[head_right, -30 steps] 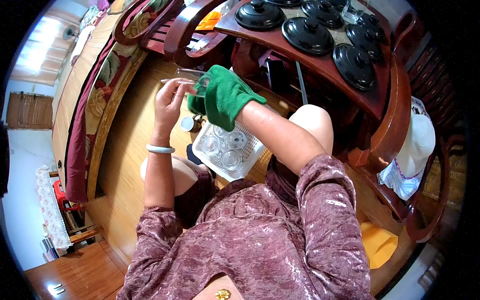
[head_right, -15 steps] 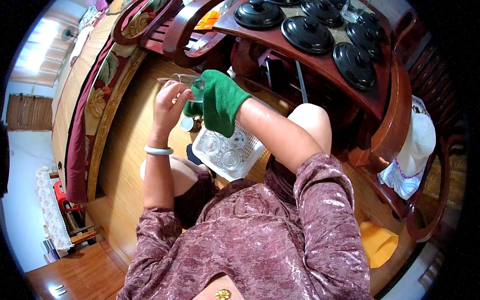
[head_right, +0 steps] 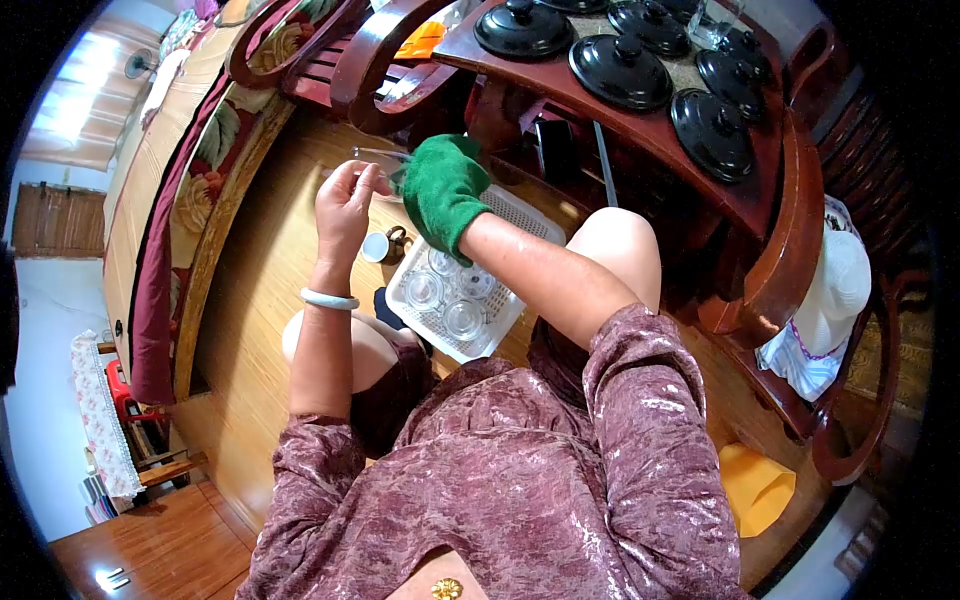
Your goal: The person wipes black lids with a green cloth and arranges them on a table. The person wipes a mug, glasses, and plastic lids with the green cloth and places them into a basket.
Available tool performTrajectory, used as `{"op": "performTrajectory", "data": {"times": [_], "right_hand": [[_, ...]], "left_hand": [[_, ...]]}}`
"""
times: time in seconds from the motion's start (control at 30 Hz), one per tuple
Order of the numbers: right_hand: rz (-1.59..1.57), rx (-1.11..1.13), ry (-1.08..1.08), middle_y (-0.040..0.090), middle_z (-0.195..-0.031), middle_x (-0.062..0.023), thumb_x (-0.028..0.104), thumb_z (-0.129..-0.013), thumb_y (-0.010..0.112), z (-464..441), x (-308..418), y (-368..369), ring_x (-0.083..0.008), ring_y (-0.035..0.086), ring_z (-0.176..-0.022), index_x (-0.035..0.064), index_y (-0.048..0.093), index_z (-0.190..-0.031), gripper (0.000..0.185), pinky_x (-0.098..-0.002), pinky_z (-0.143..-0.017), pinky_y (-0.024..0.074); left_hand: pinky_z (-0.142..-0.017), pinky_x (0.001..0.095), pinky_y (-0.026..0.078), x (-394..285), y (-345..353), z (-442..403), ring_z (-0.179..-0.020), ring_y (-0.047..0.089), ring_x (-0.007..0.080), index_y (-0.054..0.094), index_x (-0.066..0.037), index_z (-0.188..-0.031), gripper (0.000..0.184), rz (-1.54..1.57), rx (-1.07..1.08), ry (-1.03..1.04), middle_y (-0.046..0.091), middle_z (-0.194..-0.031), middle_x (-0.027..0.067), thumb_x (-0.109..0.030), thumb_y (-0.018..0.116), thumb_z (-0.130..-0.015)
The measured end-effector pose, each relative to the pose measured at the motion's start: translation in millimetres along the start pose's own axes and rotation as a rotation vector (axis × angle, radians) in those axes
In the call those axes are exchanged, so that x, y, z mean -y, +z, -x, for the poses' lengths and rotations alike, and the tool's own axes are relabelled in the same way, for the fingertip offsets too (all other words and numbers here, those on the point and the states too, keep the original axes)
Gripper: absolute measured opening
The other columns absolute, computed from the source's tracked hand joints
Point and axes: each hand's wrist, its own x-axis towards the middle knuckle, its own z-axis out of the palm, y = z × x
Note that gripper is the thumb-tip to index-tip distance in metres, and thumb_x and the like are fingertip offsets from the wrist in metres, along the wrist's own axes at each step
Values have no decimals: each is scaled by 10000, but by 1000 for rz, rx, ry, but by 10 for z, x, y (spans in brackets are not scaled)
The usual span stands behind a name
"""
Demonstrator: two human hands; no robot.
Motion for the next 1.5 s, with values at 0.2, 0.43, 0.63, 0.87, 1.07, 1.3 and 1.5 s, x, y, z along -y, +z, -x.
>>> {"op": "performTrajectory", "data": {"times": [0.2, 0.43, 0.63, 0.87, 1.07, 1.3, 1.5], "right_hand": [[-547, -33, 144, 713, -880, -169, 330, -716, 719, 185, -173, -92, -339, 709, -867, 72, 765, -862, 300, -431, -757, 562], [-238, -277, 102, 673, -789, -115, 276, -723, 681, -43, -24, 106, -268, 648, -687, 132, 756, -756, 166, -426, -580, 492], [-899, -604, -86, 593, -830, -136, 96, -598, 772, 76, -20, -55, -317, 637, -763, 36, 569, -904, 371, -394, -669, 491], [-968, -393, -433, 571, -968, -117, 162, -562, 804, -12, -254, 1, -283, 594, -895, 22, 550, -1038, 557, -361, -778, 484], [-1061, -372, -532, 572, -814, -71, 197, -608, 820, 90, -337, -127, -233, 590, -773, 75, 587, -890, 386, -333, -738, 467], [-1596, 15, -598, 613, -846, -6, 179, -619, 837, 20, -251, -56, -122, 595, -821, 97, 625, -984, 430, -265, -812, 458], [-1220, -354, -431, 631, -793, -49, 230, -677, 786, 83, -142, 192, -197, 602, -729, 121, 638, -852, 253, -335, -749, 471]], "left_hand": [[-706, 371, 478, -151, -10, -9, -760, 602, 273, 642, -41, -821, 87, -606, 74, 559, 666, -759, 74, -92, 704, -853], [-737, 429, 485, -87, 6, -30, -813, 598, 343, 620, -47, -802, 129, -674, 4, 499, 656, -782, 127, -136, 707, -835], [-746, 449, 485, -27, -15, -12, -831, 601, 367, 649, -34, -887, 134, -630, 227, 598, 657, -833, 148, -14, 662, -755], [-710, 345, 482, -236, -105, 93, -787, 585, 246, 632, -13, -804, 63, -333, 378, 294, 621, -747, 93, 1, 690, -784], [-700, 293, 498, -314, -262, 90, -807, 594, 166, 647, 12, -817, 81, -12, 445, 248, 611, -824, 58, -23, 693, -874], [-744, 270, 532, -234, -433, 38, -794, 638, 144, 625, 48, -904, 120, 171, 421, 159, 609, -923, 69, -61, 631, -954], [-771, 261, 509, -169, -513, -7, -810, 623, 134, 606, 37, -909, 86, -35, 254, 265, 604, -903, 57, -30, 612, -962]]}}
